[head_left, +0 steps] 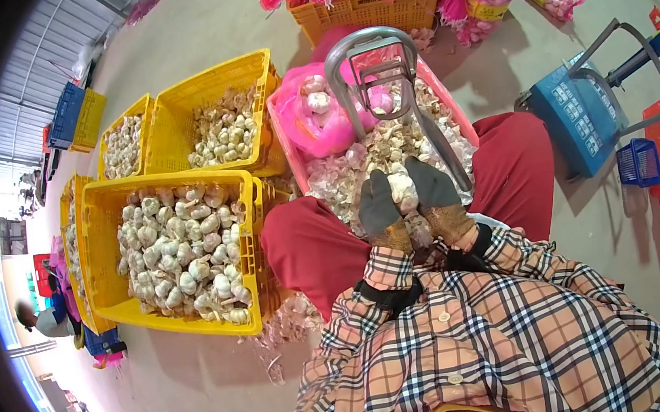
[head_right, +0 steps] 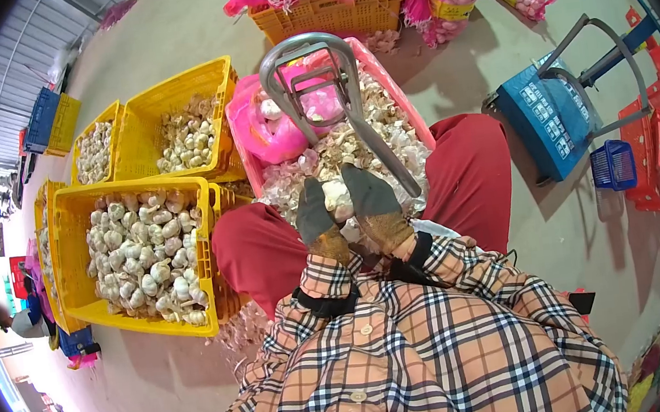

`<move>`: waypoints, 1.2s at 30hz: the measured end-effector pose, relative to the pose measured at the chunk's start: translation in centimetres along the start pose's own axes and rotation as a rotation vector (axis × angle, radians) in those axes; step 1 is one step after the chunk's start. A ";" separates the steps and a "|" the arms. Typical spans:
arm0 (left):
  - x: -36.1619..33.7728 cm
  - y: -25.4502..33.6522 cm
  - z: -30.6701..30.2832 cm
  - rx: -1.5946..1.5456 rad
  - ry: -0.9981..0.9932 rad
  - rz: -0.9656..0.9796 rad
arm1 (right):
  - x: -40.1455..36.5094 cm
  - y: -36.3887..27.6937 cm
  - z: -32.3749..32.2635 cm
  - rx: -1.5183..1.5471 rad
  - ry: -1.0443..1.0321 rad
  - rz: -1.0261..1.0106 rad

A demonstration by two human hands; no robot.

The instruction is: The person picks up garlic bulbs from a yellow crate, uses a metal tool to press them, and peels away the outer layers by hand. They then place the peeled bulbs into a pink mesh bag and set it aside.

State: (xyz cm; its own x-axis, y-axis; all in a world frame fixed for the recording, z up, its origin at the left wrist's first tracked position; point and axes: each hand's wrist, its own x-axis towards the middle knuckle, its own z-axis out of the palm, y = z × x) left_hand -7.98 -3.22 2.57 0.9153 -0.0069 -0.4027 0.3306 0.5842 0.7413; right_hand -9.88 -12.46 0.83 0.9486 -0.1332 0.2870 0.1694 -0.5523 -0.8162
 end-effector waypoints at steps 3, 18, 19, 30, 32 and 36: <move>0.6 0.0 -0.9 0.056 0.010 -0.005 | 0.2 0.5 -0.1 -0.148 0.075 -0.104; 0.5 3.6 -1.1 0.394 -0.105 0.119 | 1.3 -2.9 -3.5 0.680 -0.528 0.520; 0.6 3.2 -1.0 0.353 -0.088 0.127 | 1.5 -3.6 -3.9 0.784 -0.483 0.538; 1.8 1.6 -1.8 -0.212 -0.053 -0.313 | 1.3 -3.2 -2.6 0.782 -0.331 0.582; 1.4 2.1 -1.5 -0.117 -0.033 -0.253 | 1.5 -3.3 -2.9 0.734 -0.263 0.588; 1.4 2.0 -1.2 0.035 -0.108 -0.133 | 1.3 -2.4 -2.3 0.547 -0.191 0.393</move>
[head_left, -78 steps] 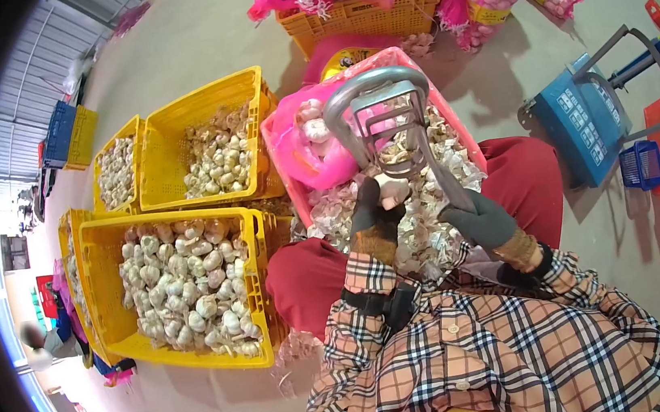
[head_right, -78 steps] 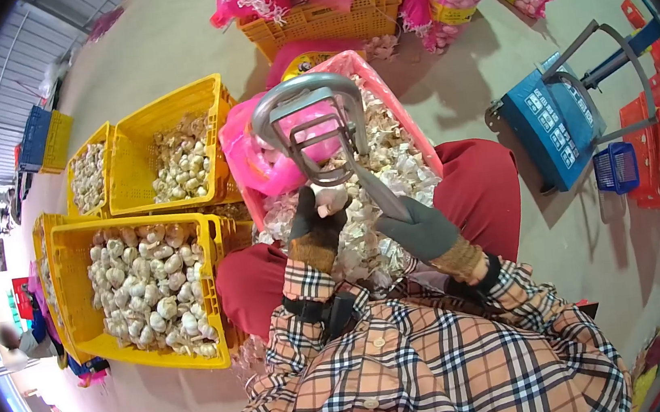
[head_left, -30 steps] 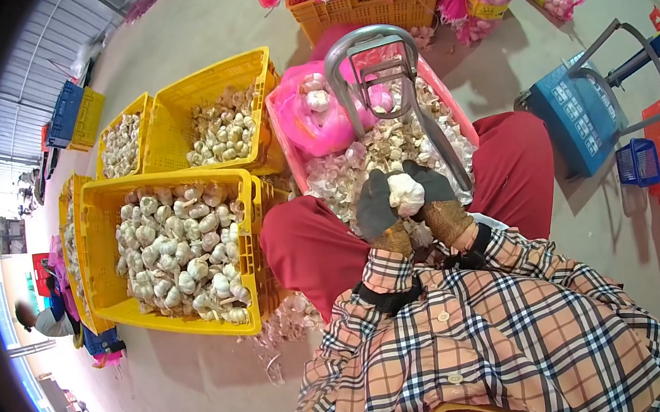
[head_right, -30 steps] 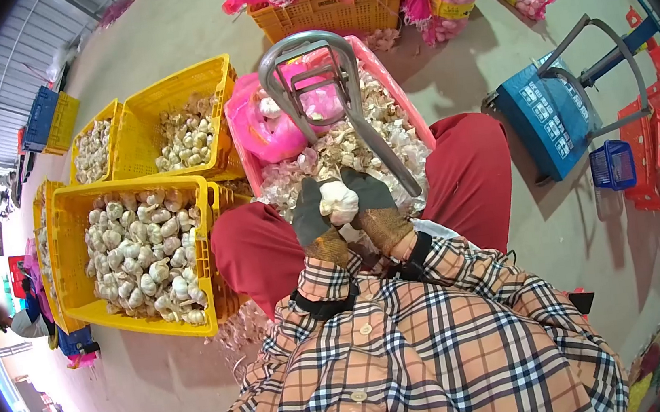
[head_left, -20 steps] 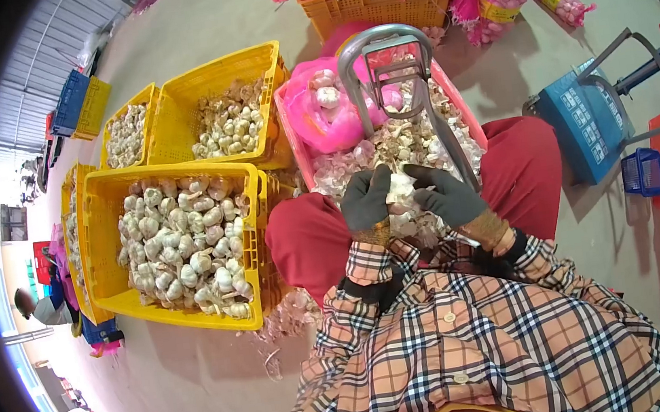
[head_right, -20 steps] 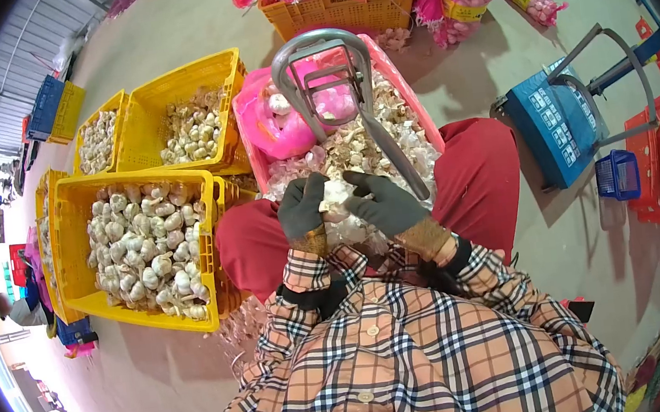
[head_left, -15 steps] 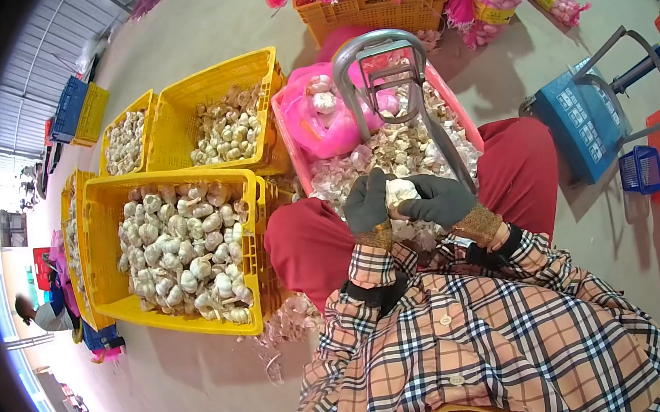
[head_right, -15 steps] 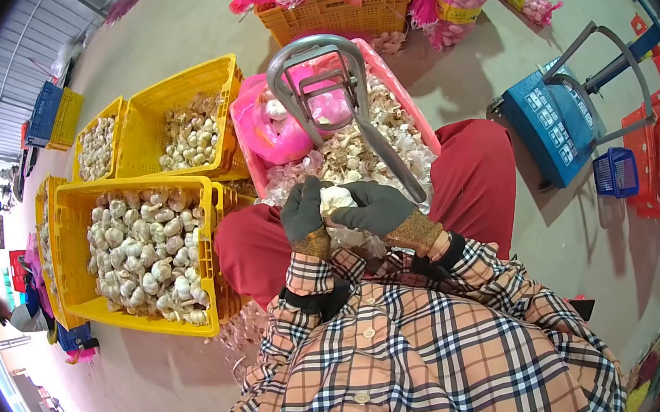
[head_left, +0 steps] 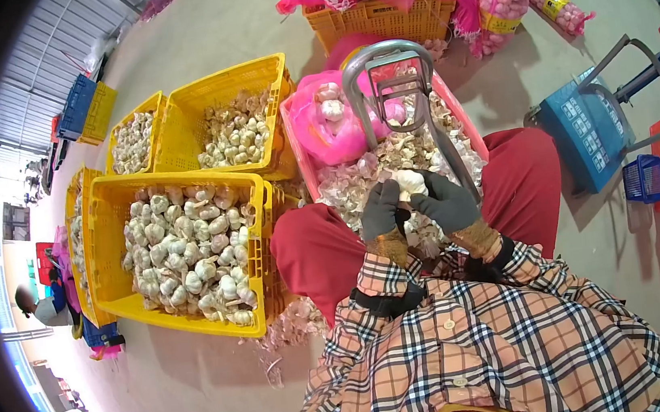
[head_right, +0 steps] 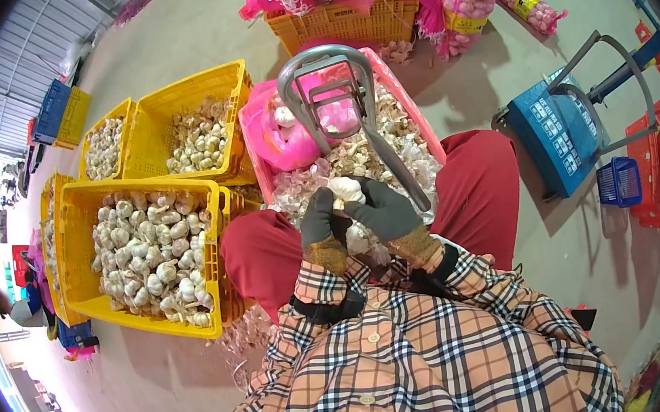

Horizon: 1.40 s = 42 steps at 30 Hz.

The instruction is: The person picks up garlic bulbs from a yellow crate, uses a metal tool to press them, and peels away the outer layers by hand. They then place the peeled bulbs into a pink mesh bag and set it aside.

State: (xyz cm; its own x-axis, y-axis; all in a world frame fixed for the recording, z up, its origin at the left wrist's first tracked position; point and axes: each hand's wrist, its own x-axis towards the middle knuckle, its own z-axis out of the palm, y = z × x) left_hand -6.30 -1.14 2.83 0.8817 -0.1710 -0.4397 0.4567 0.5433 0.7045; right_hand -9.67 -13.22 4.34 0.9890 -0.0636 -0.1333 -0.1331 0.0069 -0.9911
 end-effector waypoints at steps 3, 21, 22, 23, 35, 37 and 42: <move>-0.9 0.6 0.2 -0.055 -0.005 -0.028 | -0.1 -0.4 0.0 0.035 -0.031 0.051; -2.9 5.4 0.3 1.443 -0.631 0.559 | 1.1 -3.5 -3.3 -0.168 -0.385 0.188; -2.9 5.0 -0.2 1.444 -0.622 0.556 | 0.9 -2.8 -2.9 -0.167 -0.394 0.189; -2.6 4.5 -1.1 1.310 -0.545 0.566 | 0.8 -2.3 -2.6 -0.067 -0.302 0.264; -1.7 1.2 -4.2 -0.254 -0.297 -0.097 | 0.5 -0.6 -1.8 -0.505 0.009 -0.149; -1.9 0.5 -4.6 -0.314 -0.295 -0.110 | -0.8 -4.6 0.1 -0.317 -0.029 -0.079; -2.5 1.0 -3.4 -0.088 -0.261 0.005 | 0.3 -1.5 1.3 -0.272 -0.076 -0.266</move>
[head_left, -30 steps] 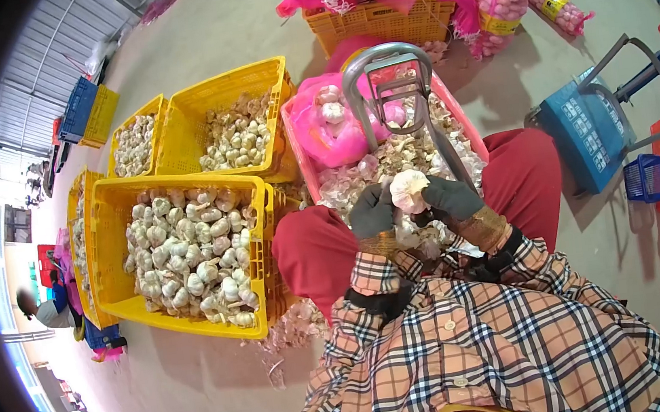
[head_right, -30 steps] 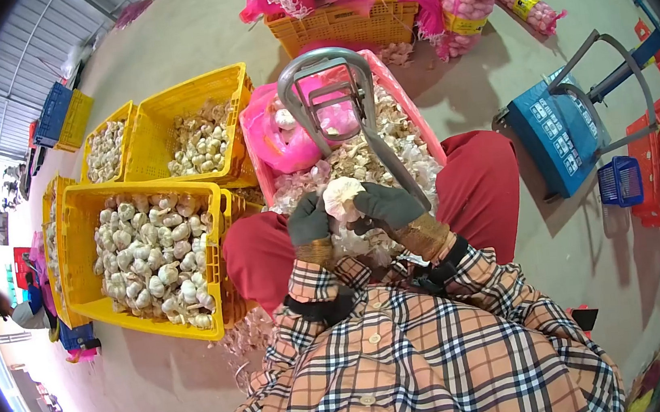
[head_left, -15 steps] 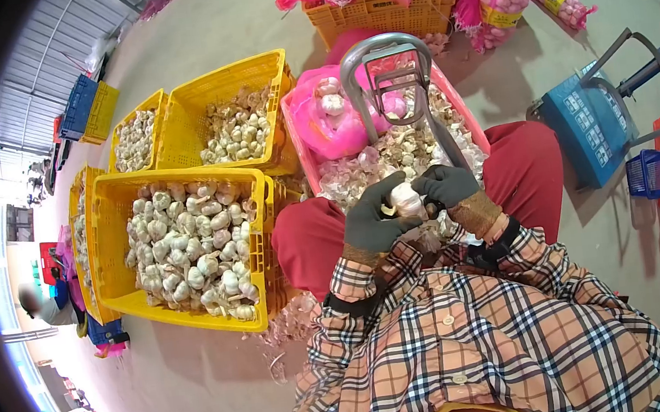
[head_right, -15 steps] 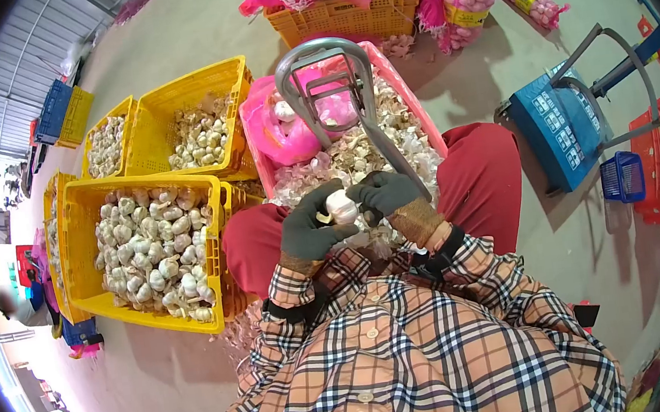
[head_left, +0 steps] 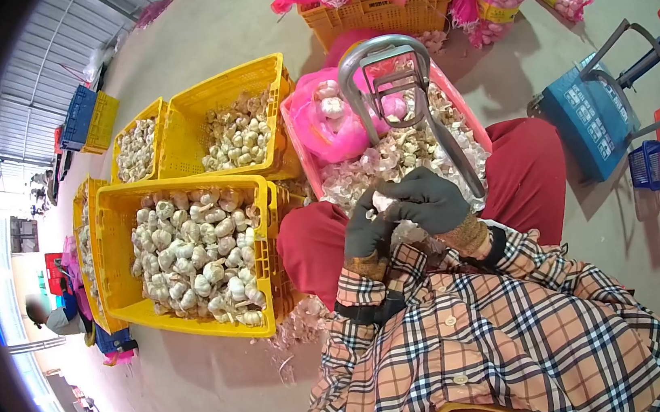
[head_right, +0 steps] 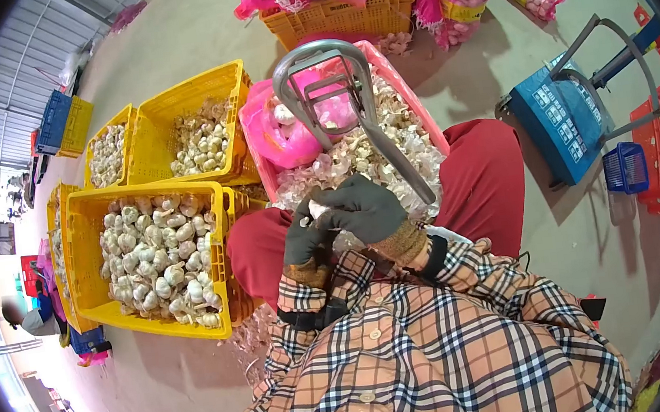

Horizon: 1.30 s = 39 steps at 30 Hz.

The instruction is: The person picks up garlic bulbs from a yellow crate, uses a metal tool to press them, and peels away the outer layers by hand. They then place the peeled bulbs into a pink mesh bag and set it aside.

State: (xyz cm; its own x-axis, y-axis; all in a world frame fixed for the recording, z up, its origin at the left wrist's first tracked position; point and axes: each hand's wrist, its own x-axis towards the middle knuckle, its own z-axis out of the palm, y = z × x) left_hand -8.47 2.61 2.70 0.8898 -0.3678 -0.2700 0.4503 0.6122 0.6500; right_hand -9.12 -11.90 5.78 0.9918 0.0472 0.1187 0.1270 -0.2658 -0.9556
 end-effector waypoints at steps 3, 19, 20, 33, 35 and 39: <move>0.1 0.2 -2.2 0.013 -0.112 0.065 | 0.1 0.2 0.3 0.613 -0.020 0.068; -0.4 -0.3 -1.0 0.016 0.012 -0.039 | 1.0 0.7 -1.7 -0.384 -0.079 -0.211; -0.6 0.0 -0.6 0.019 0.009 -0.041 | 1.2 0.9 -1.8 -0.384 -0.075 -0.211; 0.6 0.9 0.4 -0.080 0.126 -0.098 | 1.1 -1.3 -2.0 -0.009 -0.019 0.075; 1.1 1.2 0.0 -0.143 0.232 -0.202 | 1.5 -1.1 -2.4 0.162 -0.094 0.041; 1.8 0.3 0.3 -0.065 0.253 -0.180 | 1.6 -0.1 -1.7 -0.118 -0.221 -0.139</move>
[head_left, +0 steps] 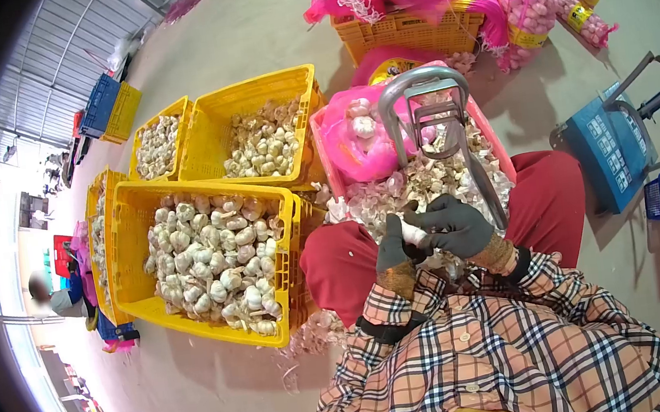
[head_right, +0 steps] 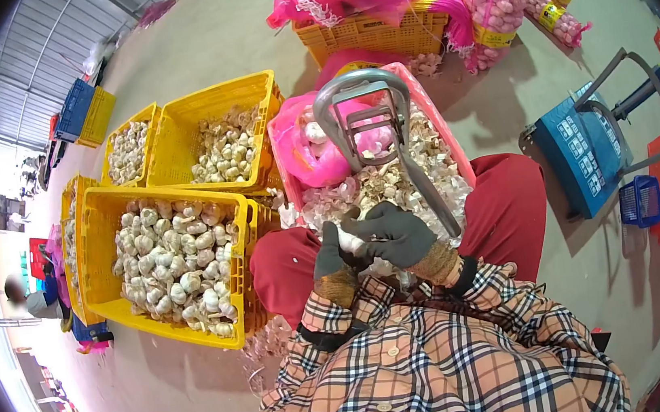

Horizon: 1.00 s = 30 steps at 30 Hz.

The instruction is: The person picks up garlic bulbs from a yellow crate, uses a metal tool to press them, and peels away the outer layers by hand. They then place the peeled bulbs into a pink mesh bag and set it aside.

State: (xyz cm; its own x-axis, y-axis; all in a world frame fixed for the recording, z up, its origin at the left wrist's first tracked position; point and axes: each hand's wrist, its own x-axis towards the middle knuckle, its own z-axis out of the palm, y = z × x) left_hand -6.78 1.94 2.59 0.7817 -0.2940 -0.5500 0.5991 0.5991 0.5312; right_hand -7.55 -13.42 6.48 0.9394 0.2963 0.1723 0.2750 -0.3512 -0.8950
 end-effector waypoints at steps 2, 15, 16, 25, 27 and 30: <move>-0.6 0.4 0.6 0.056 0.004 -0.014 | -0.5 1.9 1.1 0.168 0.002 0.050; 10.2 9.7 1.1 1.237 0.408 1.443 | 0.7 4.1 2.9 -0.433 0.165 -0.119; 10.9 9.6 0.8 1.388 0.487 1.496 | 0.6 3.7 3.2 -0.290 0.160 -0.017; 21.1 12.4 0.3 2.196 -0.095 0.581 | -0.1 6.0 3.8 0.174 0.227 -0.018; 19.7 13.7 -0.3 1.991 -0.115 0.500 | 0.1 5.9 3.3 -0.064 0.139 0.012; 23.0 18.5 -13.7 2.138 0.236 0.483 | 0.1 5.9 3.0 -0.220 0.115 -0.067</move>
State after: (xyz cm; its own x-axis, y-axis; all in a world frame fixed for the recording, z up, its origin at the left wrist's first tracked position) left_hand 19.92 16.44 -9.07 0.9562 -0.2492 -0.1536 -0.2108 -0.9503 0.2293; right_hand -6.46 -12.82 -0.07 0.9311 0.2267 0.2857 0.3638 -0.5223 -0.7713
